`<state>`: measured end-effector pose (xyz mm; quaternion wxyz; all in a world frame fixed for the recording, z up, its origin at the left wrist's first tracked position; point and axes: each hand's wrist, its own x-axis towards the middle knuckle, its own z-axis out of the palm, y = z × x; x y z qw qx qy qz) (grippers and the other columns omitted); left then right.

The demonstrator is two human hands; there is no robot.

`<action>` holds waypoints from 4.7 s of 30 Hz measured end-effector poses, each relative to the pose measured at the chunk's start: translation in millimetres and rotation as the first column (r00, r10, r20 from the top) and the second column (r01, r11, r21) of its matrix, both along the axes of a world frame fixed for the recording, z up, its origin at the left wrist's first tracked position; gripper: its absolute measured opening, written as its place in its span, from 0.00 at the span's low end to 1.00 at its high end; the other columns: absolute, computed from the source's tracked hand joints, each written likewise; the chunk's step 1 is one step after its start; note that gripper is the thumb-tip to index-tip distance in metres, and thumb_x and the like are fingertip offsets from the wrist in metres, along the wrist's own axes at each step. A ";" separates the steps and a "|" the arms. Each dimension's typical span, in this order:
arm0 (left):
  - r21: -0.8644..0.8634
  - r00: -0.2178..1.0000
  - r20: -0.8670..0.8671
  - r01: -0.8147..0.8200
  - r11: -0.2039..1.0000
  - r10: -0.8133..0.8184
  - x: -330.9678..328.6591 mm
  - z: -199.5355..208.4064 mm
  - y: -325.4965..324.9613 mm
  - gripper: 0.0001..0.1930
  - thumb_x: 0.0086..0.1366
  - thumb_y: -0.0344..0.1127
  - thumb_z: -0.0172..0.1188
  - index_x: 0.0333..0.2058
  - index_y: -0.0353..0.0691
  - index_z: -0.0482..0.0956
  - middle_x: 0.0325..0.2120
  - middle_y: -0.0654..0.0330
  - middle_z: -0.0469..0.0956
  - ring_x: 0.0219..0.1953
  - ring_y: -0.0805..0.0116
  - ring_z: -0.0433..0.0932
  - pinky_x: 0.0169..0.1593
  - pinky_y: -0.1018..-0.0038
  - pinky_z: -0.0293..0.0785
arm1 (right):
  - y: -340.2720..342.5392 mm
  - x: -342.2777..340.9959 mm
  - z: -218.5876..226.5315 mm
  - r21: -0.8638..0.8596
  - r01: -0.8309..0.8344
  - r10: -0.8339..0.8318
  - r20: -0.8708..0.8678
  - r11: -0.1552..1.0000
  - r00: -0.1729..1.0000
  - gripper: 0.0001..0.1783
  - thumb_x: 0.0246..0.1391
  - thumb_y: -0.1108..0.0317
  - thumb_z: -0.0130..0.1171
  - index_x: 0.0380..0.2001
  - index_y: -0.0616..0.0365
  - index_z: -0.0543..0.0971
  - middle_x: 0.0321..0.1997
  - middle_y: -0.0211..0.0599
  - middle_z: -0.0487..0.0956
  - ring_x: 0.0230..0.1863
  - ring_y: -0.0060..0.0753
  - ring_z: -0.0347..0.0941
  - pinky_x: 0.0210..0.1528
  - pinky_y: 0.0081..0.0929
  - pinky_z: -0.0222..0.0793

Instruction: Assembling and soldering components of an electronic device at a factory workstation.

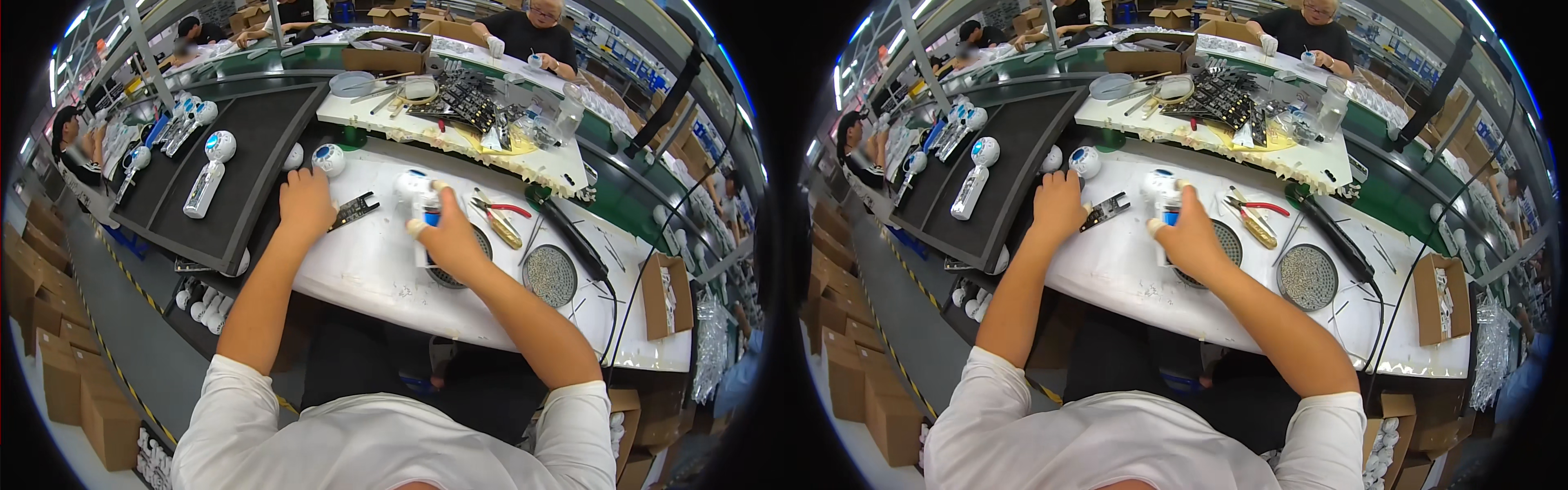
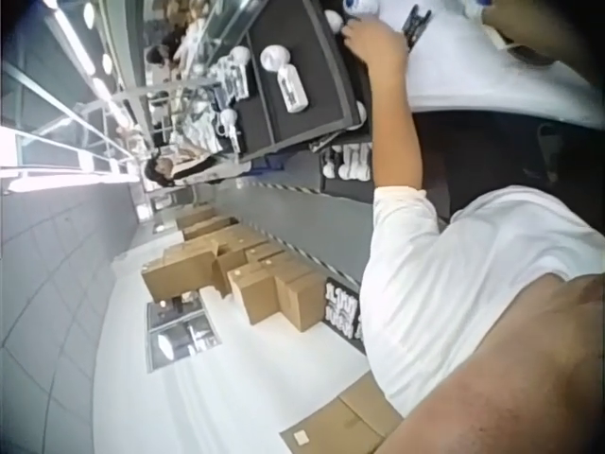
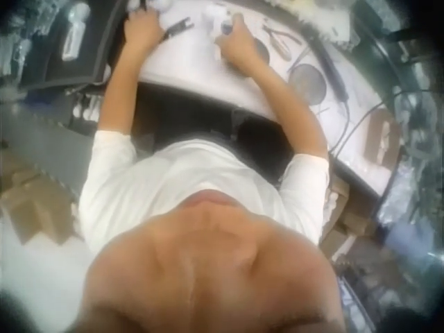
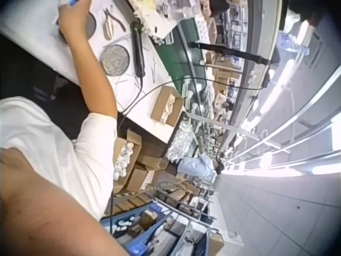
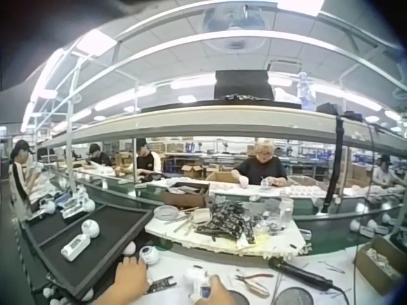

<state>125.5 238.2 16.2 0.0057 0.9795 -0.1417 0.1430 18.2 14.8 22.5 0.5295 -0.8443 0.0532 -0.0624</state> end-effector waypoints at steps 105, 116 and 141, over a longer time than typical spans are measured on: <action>-0.878 0.417 0.140 0.471 0.081 -0.898 -37.7 9.6 -154.7 0.22 0.59 0.13 0.46 0.52 0.38 0.67 0.46 0.62 0.70 0.46 0.74 0.72 0.50 0.77 0.72 | -63.7 -24.9 12.7 -0.571 0.520 0.025 0.688 0.635 0.725 0.22 0.41 0.83 0.55 0.45 0.69 0.72 0.30 0.46 0.76 0.27 0.45 0.75 0.29 0.35 0.72; -0.828 0.416 0.225 0.558 0.052 -0.881 -32.4 5.1 -154.2 0.24 0.58 0.14 0.47 0.53 0.39 0.69 0.49 0.64 0.70 0.45 0.75 0.72 0.48 0.78 0.72 | -69.8 -20.7 10.8 -0.563 0.523 0.010 0.686 0.640 0.727 0.19 0.44 0.81 0.56 0.43 0.68 0.73 0.31 0.45 0.78 0.29 0.43 0.78 0.32 0.31 0.74; -0.772 0.461 0.355 0.636 0.023 -0.813 -39.3 4.3 -156.1 0.19 0.60 0.16 0.49 0.49 0.37 0.73 0.43 0.59 0.77 0.44 0.70 0.78 0.49 0.75 0.76 | -71.7 -25.8 14.3 -0.485 0.478 -0.033 0.675 0.732 0.737 0.15 0.49 0.76 0.61 0.42 0.65 0.73 0.31 0.40 0.78 0.28 0.32 0.77 0.33 0.26 0.74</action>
